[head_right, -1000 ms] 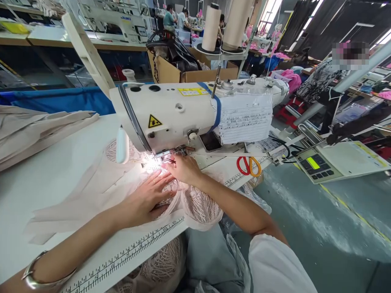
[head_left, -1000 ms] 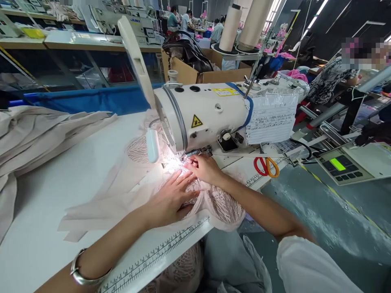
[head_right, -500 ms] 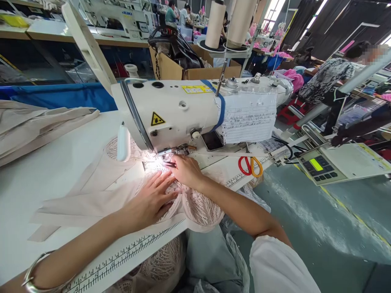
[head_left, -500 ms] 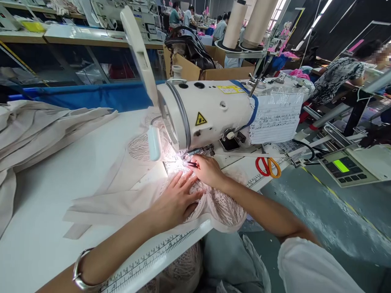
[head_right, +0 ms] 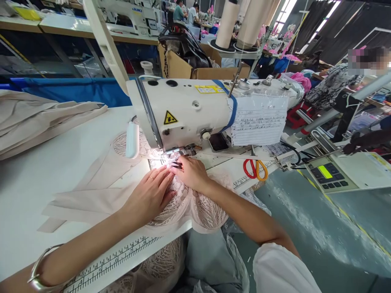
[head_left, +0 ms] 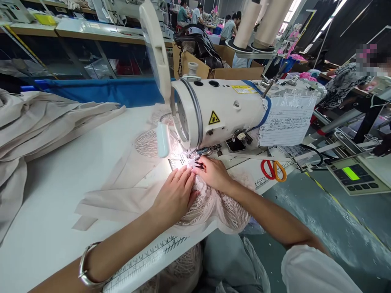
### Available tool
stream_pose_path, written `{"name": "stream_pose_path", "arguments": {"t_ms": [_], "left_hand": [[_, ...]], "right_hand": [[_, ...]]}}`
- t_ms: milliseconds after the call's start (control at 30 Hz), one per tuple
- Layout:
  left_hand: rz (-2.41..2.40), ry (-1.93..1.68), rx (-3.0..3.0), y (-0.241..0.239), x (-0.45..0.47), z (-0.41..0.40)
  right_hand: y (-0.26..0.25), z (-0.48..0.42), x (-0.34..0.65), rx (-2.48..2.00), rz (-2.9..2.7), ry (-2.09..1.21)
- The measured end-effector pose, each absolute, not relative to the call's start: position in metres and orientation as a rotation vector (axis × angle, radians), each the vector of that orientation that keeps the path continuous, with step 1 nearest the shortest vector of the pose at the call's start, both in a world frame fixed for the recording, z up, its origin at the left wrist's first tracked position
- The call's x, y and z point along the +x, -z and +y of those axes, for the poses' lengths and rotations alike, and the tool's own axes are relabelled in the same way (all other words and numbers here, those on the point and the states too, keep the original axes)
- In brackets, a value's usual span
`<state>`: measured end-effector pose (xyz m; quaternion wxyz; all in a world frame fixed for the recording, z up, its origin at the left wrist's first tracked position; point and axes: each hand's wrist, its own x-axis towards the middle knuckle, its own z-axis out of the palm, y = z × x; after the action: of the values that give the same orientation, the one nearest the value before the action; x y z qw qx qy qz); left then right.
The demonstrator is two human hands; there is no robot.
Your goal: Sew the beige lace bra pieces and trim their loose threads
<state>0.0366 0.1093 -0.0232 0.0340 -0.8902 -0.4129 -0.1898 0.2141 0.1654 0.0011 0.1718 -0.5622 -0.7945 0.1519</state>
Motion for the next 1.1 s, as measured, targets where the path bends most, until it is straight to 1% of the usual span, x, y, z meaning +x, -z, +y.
{"name": "stream_pose_path", "arguments": {"t_ms": [133, 300, 433, 700, 1100], "left_hand": [[-1.353, 0.598, -2.737, 0.022, 0.038, 0.110], [-1.328, 0.342, -2.750, 0.015, 0.041, 0.110], [-1.344, 0.292, -2.731, 0.010, 0.041, 0.108], [-1.329, 0.364, -2.746, 0.004, 0.041, 0.111], [-1.379, 0.458, -2.825, 0.005, 0.034, 0.118]], "right_hand": [[-0.001, 0.164, 0.216, -1.576, -2.246, -0.429], [0.000, 0.161, 0.216, -1.645, -2.317, -0.301], [0.000, 0.158, 0.215, -1.669, -2.336, -0.281], [0.006, 0.156, 0.211, -1.595, -2.457, -0.069], [0.015, 0.152, 0.216, -1.152, -2.491, 0.285]]}}
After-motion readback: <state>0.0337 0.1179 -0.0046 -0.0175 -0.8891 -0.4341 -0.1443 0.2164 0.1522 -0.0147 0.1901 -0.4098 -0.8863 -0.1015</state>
